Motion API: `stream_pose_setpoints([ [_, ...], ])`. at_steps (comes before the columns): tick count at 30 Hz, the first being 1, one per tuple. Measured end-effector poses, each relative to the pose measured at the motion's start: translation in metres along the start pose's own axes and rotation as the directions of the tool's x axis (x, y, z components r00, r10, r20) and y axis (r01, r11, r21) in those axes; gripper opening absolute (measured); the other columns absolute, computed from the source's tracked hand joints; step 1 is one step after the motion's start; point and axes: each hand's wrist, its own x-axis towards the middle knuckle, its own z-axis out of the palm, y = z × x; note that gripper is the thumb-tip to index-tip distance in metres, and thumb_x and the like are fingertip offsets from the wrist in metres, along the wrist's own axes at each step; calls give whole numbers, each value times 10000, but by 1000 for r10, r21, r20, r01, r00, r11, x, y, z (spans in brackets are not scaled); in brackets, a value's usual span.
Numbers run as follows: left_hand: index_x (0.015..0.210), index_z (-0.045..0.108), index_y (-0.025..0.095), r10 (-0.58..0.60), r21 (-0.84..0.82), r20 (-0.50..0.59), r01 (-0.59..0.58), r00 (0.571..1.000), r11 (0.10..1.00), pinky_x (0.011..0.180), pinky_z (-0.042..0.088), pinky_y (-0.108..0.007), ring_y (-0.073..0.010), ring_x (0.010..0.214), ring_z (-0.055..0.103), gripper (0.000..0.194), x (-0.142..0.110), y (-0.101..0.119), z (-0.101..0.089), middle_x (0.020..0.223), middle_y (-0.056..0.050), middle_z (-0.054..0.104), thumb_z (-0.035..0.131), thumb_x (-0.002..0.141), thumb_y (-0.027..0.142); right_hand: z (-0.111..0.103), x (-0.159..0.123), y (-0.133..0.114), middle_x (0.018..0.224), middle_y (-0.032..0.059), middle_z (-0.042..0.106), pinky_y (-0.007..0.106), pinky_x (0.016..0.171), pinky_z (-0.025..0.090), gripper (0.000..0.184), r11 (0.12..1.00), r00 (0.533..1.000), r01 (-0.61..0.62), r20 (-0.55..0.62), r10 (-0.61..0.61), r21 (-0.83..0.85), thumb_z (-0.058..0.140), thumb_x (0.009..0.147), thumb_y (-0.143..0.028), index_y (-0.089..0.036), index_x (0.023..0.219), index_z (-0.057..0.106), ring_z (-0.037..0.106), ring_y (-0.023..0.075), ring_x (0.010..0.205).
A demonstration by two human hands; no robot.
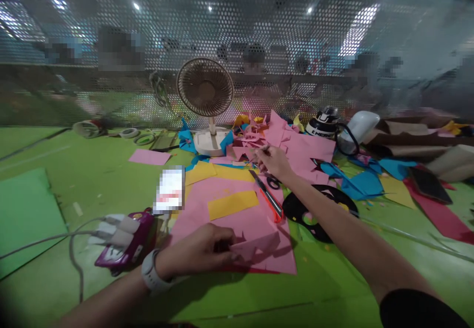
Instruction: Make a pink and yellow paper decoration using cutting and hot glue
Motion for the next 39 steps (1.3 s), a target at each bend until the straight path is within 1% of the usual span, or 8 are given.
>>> stream_pose_setpoints([
  [6, 789, 535, 161, -37, -54, -2, 36, 999, 998, 501, 277, -190, -78, 573, 415, 91, -2, -4, -2, 666, 33, 513, 549, 814, 248, 15, -12, -1, 508, 23, 623, 220, 388, 431, 409, 1000, 999, 25, -30, -25, 10, 569, 768, -552, -169, 626, 578, 612, 161, 439],
  [14, 759, 524, 162, -124, -163, 10, 124, 992, 979, 500, 302, -196, -78, 550, 419, 137, 1, -4, -7, 645, 31, 513, 547, 813, 285, 9, -27, -6, 755, 19, 731, 253, 597, 482, 169, 994, 991, 110, 76, -110, 9, 747, 636, -394, -229, 666, 733, 660, 195, 692],
  [17, 775, 521, 163, -193, -220, 40, 197, 980, 955, 479, 302, -206, -85, 529, 442, 181, 1, -8, -8, 639, 22, 542, 527, 825, 337, 7, -41, -6, 811, 26, 738, 275, 643, 508, 189, 996, 998, 52, 33, -55, 77, 710, 685, -402, -226, 743, 746, 672, 213, 755],
  [21, 765, 547, 162, -203, -156, -3, 200, 979, 967, 478, 282, -218, -94, 550, 458, 182, 1, -13, -6, 648, 20, 559, 547, 805, 339, 10, -60, -10, 822, 47, 739, 289, 607, 544, 314, 969, 997, -75, -13, 80, 237, 649, 750, -446, -196, 928, 712, 686, 218, 758],
  [26, 801, 575, 160, -168, -115, 4, 167, 986, 979, 491, 290, -219, -100, 567, 475, 175, 1, -17, -5, 687, 11, 588, 531, 819, 329, 17, -71, -13, 850, 79, 739, 300, 693, 571, 316, 877, 971, -238, 98, 217, 418, 701, 709, -438, -160, 861, 693, 699, 215, 789],
  [31, 794, 574, 162, -158, -51, -4, 157, 987, 986, 498, 288, -223, -106, 574, 476, 177, 2, -15, -6, 677, 7, 585, 528, 827, 331, 15, -81, -16, 827, 77, 743, 266, 665, 575, 341, 794, 932, -361, 198, 302, 488, 777, 645, -368, -171, 903, 671, 705, 201, 761],
  [35, 760, 552, 166, -148, -23, 7, 148, 989, 989, 498, 283, -225, -103, 564, 466, 166, 2, -15, -8, 662, 13, 570, 535, 821, 319, 13, -87, -23, 802, 58, 740, 242, 622, 574, 338, 773, 923, -384, 220, 315, 505, 793, 625, -351, -170, 887, 679, 702, 198, 756],
  [39, 772, 556, 170, -135, -12, -2, 135, 991, 991, 508, 287, -227, -102, 567, 466, 129, 2, -16, -8, 676, 15, 575, 537, 816, 291, 18, -90, -25, 732, 65, 731, 212, 467, 536, 334, 850, 940, -340, 127, 316, 402, 754, 653, -419, -160, 849, 677, 700, 207, 688],
])
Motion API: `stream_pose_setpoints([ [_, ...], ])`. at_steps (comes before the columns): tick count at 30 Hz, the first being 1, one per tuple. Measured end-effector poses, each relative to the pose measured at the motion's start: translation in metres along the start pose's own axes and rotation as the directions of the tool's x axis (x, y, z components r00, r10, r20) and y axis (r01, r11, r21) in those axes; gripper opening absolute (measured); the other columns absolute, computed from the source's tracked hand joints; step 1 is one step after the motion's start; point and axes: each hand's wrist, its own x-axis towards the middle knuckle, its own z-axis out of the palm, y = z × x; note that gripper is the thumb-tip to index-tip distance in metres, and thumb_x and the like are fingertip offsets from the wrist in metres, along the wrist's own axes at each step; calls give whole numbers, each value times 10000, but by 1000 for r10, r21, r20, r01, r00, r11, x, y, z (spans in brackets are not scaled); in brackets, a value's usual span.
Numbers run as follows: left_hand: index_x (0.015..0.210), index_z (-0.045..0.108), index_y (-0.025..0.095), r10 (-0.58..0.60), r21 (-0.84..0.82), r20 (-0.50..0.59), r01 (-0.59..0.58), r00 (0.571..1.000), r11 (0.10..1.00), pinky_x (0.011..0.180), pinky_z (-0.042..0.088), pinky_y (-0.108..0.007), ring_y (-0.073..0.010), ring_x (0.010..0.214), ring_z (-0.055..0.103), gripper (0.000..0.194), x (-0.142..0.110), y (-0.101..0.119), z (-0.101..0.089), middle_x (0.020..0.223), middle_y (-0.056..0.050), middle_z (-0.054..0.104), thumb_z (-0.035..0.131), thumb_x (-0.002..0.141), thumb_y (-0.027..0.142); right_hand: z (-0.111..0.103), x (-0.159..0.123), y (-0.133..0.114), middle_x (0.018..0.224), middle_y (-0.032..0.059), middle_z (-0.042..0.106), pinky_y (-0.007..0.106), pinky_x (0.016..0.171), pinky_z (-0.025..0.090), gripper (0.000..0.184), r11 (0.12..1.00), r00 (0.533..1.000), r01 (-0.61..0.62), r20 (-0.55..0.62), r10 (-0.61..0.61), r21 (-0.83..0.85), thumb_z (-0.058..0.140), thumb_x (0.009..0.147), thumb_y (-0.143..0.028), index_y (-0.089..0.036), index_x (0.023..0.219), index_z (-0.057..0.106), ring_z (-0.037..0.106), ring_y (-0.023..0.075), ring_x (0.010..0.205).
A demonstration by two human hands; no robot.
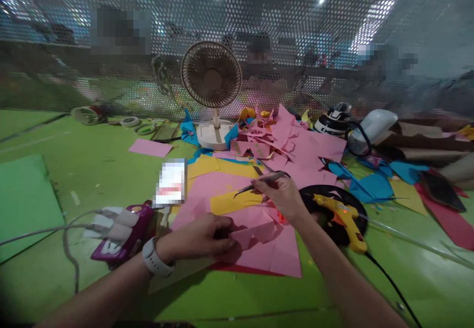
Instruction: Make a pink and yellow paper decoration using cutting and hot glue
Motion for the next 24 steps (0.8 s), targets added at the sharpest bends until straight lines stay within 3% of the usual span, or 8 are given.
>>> stream_pose_setpoints([
  [6, 772, 558, 174, 19, 41, -7, -19, 1000, 999, 522, 304, -223, -114, 587, 481, 120, 0, 0, 0, 684, 10, 578, 534, 815, 284, 15, -4, 10, 760, 74, 734, 274, 538, 566, 308, 981, 988, 145, -43, -151, -128, 693, 710, -447, -169, 842, 675, 698, 222, 702],
  [12, 780, 575, 163, -11, 74, 0, 11, 1000, 997, 495, 287, -228, -118, 556, 479, 144, 0, 0, 2, 676, -6, 588, 539, 808, 300, 24, -15, 12, 833, 46, 735, 324, 704, 570, 135, 867, 914, 391, 21, -404, -309, 674, 757, -340, -214, 782, 718, 688, 214, 766],
  [19, 783, 585, 158, 6, 87, 1, -6, 1000, 996, 494, 290, -228, -125, 568, 497, 136, 1, -3, 3, 699, -19, 606, 531, 806, 281, 27, -17, 17, 865, 38, 740, 334, 756, 565, 110, 850, 917, 396, 96, -388, -348, 661, 766, -315, -235, 797, 730, 691, 221, 820],
  [24, 792, 580, 164, 23, 100, -7, -22, 1000, 995, 499, 295, -227, -124, 576, 497, 133, 0, -6, 5, 711, -19, 608, 538, 807, 289, 26, -13, 22, 865, 20, 737, 324, 757, 561, 104, 849, 920, 387, 88, -382, -360, 653, 778, -322, -253, 804, 726, 688, 212, 824],
])
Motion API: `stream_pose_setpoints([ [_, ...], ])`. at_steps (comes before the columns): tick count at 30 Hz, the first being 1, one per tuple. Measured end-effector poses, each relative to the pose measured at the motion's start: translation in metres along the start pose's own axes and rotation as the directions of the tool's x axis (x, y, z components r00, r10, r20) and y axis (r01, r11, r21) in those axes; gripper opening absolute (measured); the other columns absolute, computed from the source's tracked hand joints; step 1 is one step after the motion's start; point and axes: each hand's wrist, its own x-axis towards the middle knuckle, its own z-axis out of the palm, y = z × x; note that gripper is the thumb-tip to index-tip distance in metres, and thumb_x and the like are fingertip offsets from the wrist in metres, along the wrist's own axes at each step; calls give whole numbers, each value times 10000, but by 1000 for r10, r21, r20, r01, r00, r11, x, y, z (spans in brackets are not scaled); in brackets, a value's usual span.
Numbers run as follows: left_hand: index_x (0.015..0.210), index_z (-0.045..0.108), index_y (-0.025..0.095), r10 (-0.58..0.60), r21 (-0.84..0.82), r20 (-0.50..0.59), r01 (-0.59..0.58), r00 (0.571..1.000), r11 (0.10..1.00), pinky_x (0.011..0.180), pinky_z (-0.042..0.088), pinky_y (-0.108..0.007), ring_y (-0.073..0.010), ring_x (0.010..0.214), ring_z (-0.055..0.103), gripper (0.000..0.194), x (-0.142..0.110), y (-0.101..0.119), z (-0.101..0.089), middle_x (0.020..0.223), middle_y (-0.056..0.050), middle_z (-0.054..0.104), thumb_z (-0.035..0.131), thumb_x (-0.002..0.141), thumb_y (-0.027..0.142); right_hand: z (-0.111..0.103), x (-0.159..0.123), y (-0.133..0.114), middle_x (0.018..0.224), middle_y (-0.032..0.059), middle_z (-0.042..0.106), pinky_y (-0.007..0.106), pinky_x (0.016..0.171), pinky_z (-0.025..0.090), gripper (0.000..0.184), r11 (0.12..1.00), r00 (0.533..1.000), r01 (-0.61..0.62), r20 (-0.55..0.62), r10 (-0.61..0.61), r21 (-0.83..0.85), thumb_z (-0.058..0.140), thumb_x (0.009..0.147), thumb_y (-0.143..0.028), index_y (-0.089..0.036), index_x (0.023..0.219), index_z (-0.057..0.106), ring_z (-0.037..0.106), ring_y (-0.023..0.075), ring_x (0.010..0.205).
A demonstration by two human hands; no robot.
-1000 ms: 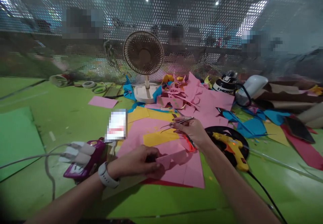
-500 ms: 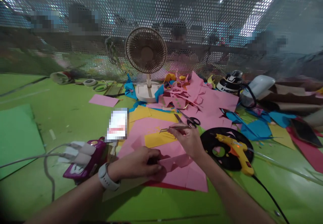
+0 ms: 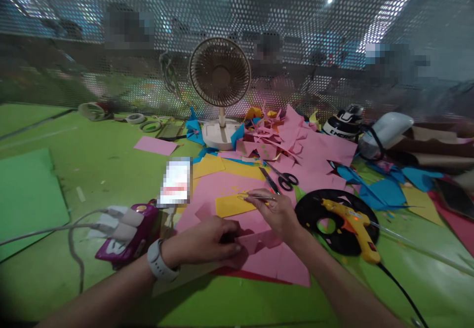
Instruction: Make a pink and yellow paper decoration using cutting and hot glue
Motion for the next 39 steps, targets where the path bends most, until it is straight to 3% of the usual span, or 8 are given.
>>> stream_pose_setpoints([
  [11, 758, 549, 172, -14, -26, 9, 14, 1000, 1000, 492, 284, -232, -105, 546, 453, 137, 1, -1, 0, 667, -4, 567, 524, 813, 296, 0, 2, 5, 802, 35, 729, 320, 669, 566, 178, 999, 998, 45, -38, -46, -24, 622, 804, -377, -233, 822, 723, 685, 211, 736],
  [17, 779, 565, 169, -19, -57, 3, 19, 1000, 998, 499, 273, -239, -105, 560, 454, 126, 1, 2, -2, 675, -4, 570, 516, 809, 281, -2, 10, 3, 758, 53, 731, 321, 635, 583, 230, 994, 989, -62, -130, 74, 91, 631, 785, -412, -199, 800, 715, 694, 222, 705],
  [21, 788, 569, 170, -20, -79, 13, 21, 1000, 997, 505, 277, -234, -107, 577, 462, 84, 1, 1, 0, 699, -7, 588, 520, 787, 238, -1, 14, 10, 785, 51, 741, 339, 665, 588, 230, 978, 987, -120, -89, 136, 171, 628, 784, -427, -215, 800, 716, 702, 234, 727],
  [33, 743, 530, 176, -74, -42, 7, 74, 997, 996, 484, 264, -231, -103, 542, 433, 104, 1, 0, 1, 649, 7, 548, 512, 791, 267, -7, 11, 7, 823, 16, 726, 300, 691, 565, 134, 1000, 997, 18, -80, -18, -5, 625, 799, -344, -264, 798, 733, 682, 205, 774],
  [39, 702, 481, 180, -65, -47, 12, 66, 998, 997, 478, 252, -230, -92, 525, 392, 106, 2, -1, 1, 612, 28, 492, 502, 789, 237, -7, 13, 11, 813, 19, 717, 284, 655, 563, 149, 999, 997, -25, -68, 27, 43, 623, 800, -355, -240, 804, 717, 684, 194, 734],
])
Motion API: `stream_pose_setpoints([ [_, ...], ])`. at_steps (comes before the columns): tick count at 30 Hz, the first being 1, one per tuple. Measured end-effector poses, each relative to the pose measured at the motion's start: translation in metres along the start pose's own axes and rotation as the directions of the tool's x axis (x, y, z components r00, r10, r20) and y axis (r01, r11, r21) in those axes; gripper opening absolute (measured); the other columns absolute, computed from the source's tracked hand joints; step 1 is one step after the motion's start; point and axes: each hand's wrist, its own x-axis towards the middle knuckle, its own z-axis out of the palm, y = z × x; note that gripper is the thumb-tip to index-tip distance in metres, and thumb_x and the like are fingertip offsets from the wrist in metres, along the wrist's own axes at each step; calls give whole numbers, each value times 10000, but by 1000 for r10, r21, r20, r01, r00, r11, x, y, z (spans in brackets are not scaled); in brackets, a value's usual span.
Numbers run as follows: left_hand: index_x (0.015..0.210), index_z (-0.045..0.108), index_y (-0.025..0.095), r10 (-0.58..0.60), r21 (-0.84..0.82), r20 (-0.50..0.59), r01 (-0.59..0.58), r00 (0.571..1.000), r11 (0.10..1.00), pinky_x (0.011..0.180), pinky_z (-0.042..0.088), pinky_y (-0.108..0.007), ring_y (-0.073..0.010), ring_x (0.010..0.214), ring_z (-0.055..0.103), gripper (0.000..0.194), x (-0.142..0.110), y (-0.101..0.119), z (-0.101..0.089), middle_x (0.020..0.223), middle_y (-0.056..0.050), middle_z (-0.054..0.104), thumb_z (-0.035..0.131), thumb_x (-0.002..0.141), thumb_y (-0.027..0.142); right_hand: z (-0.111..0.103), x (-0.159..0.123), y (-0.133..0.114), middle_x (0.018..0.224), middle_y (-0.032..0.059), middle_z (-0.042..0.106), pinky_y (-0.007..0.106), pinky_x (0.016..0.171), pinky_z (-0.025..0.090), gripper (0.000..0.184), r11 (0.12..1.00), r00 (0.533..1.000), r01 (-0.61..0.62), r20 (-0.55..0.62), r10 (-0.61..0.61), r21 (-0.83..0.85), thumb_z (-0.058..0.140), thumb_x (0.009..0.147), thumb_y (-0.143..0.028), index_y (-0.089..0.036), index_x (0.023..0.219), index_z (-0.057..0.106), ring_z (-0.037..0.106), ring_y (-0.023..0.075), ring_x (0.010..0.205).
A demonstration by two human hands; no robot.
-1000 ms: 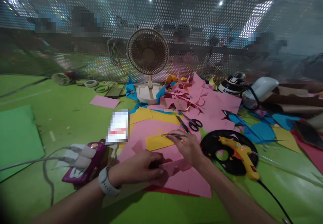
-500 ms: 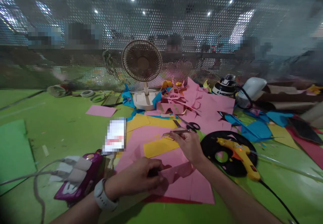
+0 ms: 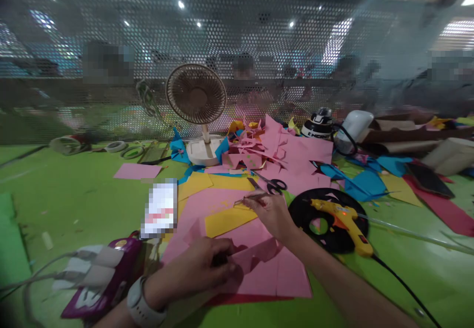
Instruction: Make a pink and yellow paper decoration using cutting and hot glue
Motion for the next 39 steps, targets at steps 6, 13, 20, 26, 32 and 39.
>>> stream_pose_setpoints([
  [6, 740, 505, 176, 4, 3, -2, -4, 1000, 1000, 485, 259, -219, -93, 541, 404, 59, 1, 0, 0, 642, 25, 515, 504, 784, 216, 0, 3, 4, 822, 25, 717, 282, 670, 552, 167, 1000, 1000, -6, 0, 6, 11, 608, 814, -354, -230, 821, 720, 682, 201, 762],
  [13, 769, 547, 170, 7, 7, -1, -7, 1000, 1000, 506, 269, -219, -101, 572, 444, 64, 1, 1, 0, 677, 10, 559, 492, 785, 199, 4, 3, 10, 807, 52, 721, 307, 678, 564, 214, 994, 998, -57, -27, 60, 96, 599, 818, -392, -208, 805, 708, 690, 216, 757],
  [20, 754, 538, 170, 9, -14, -11, -10, 1000, 1000, 501, 267, -224, -102, 576, 446, 54, 2, -1, 2, 677, 5, 562, 500, 784, 194, 1, 3, -1, 807, 46, 714, 286, 654, 563, 235, 997, 995, -50, -81, 55, 64, 600, 816, -409, -199, 788, 702, 689, 200, 737],
  [26, 764, 554, 163, -28, -141, 14, 30, 1000, 990, 478, 279, -216, -99, 548, 457, 116, 0, 1, -5, 647, 9, 552, 520, 812, 264, -6, 6, -7, 695, 52, 725, 291, 606, 577, 311, 885, 950, -248, -80, 302, 395, 678, 733, -450, -159, 838, 639, 701, 201, 663],
  [32, 863, 560, 154, -134, -424, 94, 161, 987, 891, 447, 327, -200, -92, 490, 485, 238, 2, -3, -3, 654, 4, 581, 518, 841, 388, -14, 9, -14, 631, 58, 724, 218, 548, 554, 285, 752, 914, -307, -40, 404, 583, 743, 665, -411, -145, 720, 656, 684, 155, 564],
  [39, 745, 575, 141, -109, -580, -19, 78, 994, 811, 572, 417, -235, -123, 606, 536, 383, 2, 7, -5, 689, -29, 599, 424, 887, 463, -15, 2, -23, 612, 57, 722, 164, 496, 518, 227, 698, 889, -423, 116, 443, 578, 713, 700, -359, -134, 725, 697, 673, 126, 534],
])
